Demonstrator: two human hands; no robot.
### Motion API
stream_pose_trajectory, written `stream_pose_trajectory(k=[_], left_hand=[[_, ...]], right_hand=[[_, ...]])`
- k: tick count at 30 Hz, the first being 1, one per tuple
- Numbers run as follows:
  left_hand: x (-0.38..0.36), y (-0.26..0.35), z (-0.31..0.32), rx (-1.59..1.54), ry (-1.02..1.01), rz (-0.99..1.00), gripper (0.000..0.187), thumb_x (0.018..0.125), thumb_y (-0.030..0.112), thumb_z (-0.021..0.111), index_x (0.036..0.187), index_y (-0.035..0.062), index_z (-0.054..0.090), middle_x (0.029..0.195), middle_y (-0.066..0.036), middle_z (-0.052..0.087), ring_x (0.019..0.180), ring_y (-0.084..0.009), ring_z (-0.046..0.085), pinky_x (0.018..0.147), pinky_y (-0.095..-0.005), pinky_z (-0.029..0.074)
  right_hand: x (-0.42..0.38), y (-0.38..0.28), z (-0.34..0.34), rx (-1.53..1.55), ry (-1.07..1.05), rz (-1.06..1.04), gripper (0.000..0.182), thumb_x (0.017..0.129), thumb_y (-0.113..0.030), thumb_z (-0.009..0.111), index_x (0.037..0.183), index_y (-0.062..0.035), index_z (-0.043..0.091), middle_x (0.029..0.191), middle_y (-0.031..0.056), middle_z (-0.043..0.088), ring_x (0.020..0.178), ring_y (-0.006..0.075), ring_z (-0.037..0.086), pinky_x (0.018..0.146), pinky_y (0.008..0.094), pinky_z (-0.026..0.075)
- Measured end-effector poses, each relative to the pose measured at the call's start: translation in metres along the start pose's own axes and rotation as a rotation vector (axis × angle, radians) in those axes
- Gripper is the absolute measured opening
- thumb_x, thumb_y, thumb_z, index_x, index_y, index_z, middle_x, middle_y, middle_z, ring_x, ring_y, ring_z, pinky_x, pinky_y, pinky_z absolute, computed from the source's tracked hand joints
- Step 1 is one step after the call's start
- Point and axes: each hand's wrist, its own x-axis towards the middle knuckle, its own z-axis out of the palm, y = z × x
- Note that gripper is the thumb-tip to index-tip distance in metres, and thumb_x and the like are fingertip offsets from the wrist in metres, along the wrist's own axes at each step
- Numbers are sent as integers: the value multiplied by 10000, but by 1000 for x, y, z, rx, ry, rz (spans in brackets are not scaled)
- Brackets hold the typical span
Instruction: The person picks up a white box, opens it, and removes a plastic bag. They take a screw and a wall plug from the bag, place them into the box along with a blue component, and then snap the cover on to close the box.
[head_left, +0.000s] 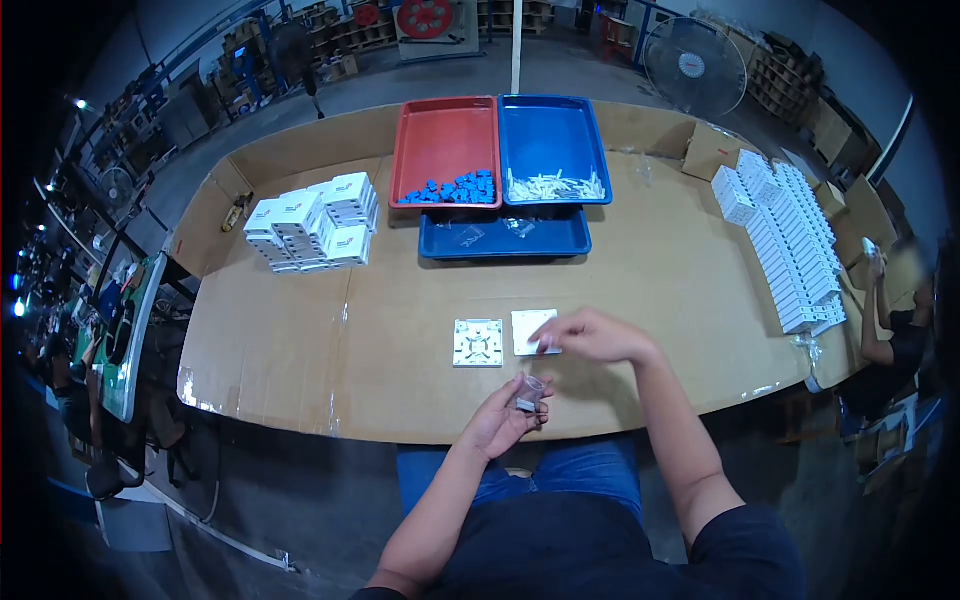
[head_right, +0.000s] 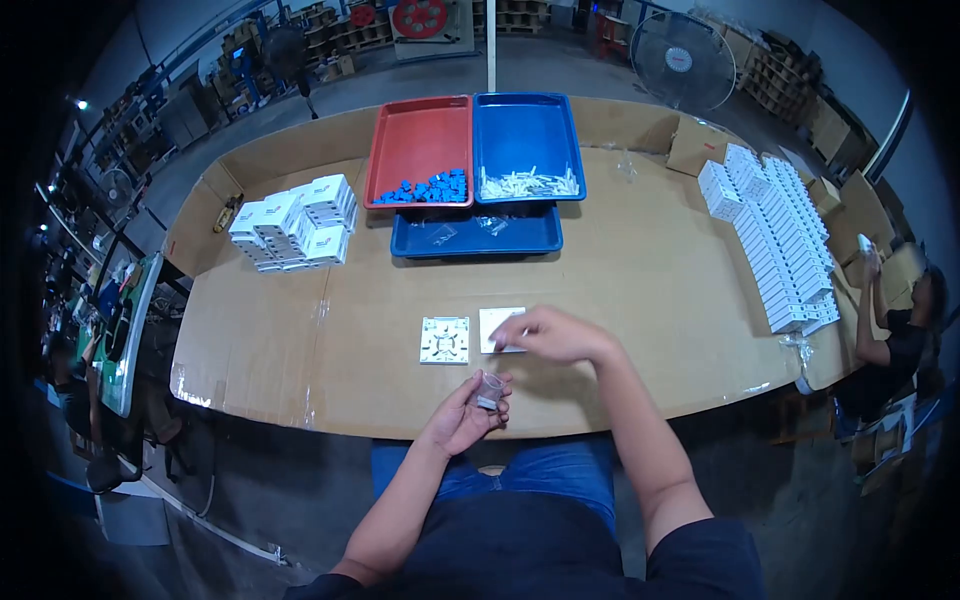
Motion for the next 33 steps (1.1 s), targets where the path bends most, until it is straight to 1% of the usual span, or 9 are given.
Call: stream_pose_trajectory(k=[4,6,9,11,12,14,17,27,33], left_hand=[[6,0,-27,-244,-172,-15,529,1117,448,417,1395,18,549,1128,-89,662,949,-222,628,919,-401,519],[8,1,-26,-244,-141,-21,537,1114,453,418,1400,16,543,1136,-94,649,949,-229,619,928,-407,510],[7,1,-20,-252,-108,-36,547,1110,459,422,1408,14,533,1151,-101,635,946,-236,611,940,-413,497],[9,2,-19,-254,-117,-34,549,1109,460,426,1411,13,529,1157,-104,634,944,-236,613,943,-414,494],[9,1,-21,-265,-126,-44,548,1109,457,427,1410,12,529,1165,-107,635,953,-237,616,953,-415,493],[10,2,-24,-274,-136,-40,546,1108,455,429,1409,11,530,1172,-109,636,962,-238,620,962,-416,491],[13,1,-27,-295,-163,-84,558,1109,450,429,1440,7,512,1208,-112,642,1007,-238,633,997,-420,487],[10,7,-14,-310,-177,-93,581,1102,419,455,1502,-2,453,1199,-93,642,1027,-222,617,987,-390,490],[13,4,-21,-290,-166,-80,586,1079,414,482,1490,-3,465,1224,-114,633,1023,-239,609,1001,-421,461]], right_hand=[[38,28,-74,-63,338,52,227,1030,-161,639,1135,24,720,1042,51,751,982,147,673,900,326,532],[63,38,-107,-186,581,51,190,998,-133,646,1079,13,739,1035,97,764,925,155,672,832,327,537],[105,84,-156,-373,725,-2,180,977,-112,640,1093,-21,744,1009,127,759,920,223,703,818,353,552],[125,91,-172,-616,883,83,192,945,-76,621,1086,-63,751,998,156,733,952,332,705,831,408,562],[135,99,-180,-616,883,77,192,945,-76,621,1086,-63,751,998,156,733,952,332,705,831,408,562],[152,115,-196,-935,862,10,206,904,-57,623,1055,-97,757,997,156,706,993,385,675,839,477,553],[164,111,-202,-1108,807,20,190,875,-48,653,1041,-75,739,981,140,670,1010,357,659,875,488,533],[176,127,-207,-1140,755,33,131,873,-110,684,993,-113,737,984,87,657,1054,307,640,875,455,500],[168,131,-214,-1054,948,-13,96,897,-124,689,956,-61,732,982,128,678,989,341,662,818,459,524]])
